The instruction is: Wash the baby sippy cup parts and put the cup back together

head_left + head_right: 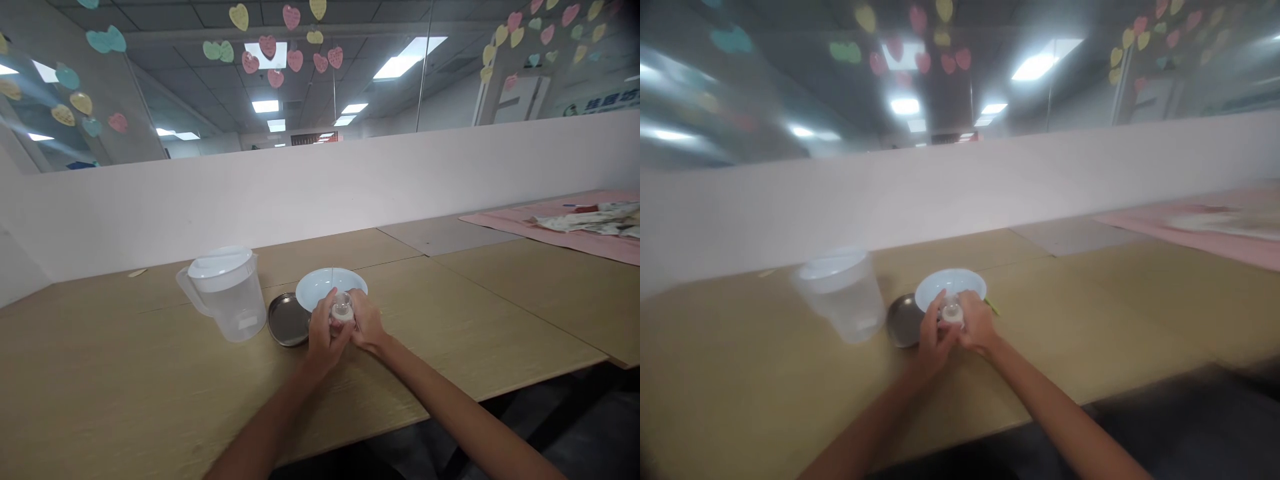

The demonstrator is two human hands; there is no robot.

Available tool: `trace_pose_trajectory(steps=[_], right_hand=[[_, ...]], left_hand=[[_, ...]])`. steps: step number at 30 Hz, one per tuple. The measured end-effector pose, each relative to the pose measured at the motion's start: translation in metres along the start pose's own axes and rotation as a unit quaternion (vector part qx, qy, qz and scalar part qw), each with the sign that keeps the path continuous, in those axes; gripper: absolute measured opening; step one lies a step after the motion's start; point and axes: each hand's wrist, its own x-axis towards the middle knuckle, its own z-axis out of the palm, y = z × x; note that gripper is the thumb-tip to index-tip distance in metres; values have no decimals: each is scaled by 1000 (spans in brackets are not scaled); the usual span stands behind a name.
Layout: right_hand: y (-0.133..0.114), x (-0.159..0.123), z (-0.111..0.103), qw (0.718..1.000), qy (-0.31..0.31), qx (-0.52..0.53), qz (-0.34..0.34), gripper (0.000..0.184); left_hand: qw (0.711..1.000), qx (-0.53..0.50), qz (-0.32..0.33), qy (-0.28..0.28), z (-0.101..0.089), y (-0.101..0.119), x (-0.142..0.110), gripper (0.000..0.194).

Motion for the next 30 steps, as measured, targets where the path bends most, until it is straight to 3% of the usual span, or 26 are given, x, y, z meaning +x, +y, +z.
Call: trace_pose_trajectory(steps=[3,5,11,18,23,30], right_hand=[[3,2,-3,998,-6,58,-27,59],[5,3,-4,993,22,113,-16,64],[13,2,-5,962,150,222,56,50],[7,-5,-4,979,100,177,-31,33],[8,-6,-1,982,117,142,-32,31],[12,-11,1,985,68,156,-15,41]], left_hand=[[999,-24,15,-16,-4,-10,-3,74],[999,-27,32,-22,-6,-14,-4,78],[995,95,45,-3,-2,-10,-1,81],[992,116,42,11,4,-8,0,67],[995,98,16,18,6,-11,0,69],[979,191,74,-6,4,-10,0,75]])
